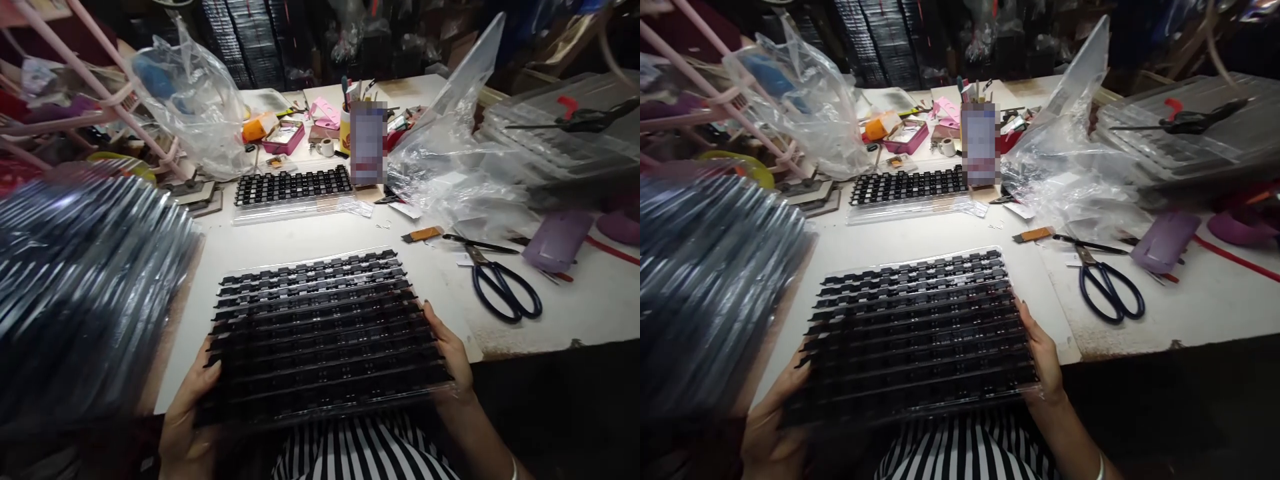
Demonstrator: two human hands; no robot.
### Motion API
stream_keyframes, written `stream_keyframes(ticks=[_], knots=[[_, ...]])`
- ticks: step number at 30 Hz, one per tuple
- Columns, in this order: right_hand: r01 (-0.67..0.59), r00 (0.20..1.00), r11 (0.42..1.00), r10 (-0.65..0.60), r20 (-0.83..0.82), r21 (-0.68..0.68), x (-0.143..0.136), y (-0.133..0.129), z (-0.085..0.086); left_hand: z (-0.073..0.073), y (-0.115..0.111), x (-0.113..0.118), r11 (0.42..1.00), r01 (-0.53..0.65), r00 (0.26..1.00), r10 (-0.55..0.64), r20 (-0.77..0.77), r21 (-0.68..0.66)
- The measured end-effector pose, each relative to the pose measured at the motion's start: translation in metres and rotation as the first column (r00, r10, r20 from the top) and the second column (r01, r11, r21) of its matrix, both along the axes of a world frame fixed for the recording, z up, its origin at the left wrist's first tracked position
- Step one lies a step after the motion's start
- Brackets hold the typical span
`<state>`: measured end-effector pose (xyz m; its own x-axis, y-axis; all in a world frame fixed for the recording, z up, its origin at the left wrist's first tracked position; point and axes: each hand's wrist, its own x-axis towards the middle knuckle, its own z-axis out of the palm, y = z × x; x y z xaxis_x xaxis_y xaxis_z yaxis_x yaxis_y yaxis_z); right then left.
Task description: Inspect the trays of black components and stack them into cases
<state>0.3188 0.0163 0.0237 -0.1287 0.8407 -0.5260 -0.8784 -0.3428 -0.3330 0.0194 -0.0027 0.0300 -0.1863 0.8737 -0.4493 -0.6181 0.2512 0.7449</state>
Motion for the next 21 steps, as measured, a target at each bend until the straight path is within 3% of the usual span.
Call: stream_keyframes(ticks=[10, 21], knots=[[-0.01, 0.988, 1.0, 0.007, 0.151, 0.018, 0.002, -0.003, -0.004, -0.001, -0.003, -0.003, 0.995, 0.072, 0.995, -0.076, 0.065, 0.067], [-0.047, 0.99, 0.999, 0.045, 0.131, 0.01, 0.011, -0.006, -0.014, -0.007, -0.008, -0.01, 0.978, 0.127, 0.981, -0.149, 0.125, 0.167]])
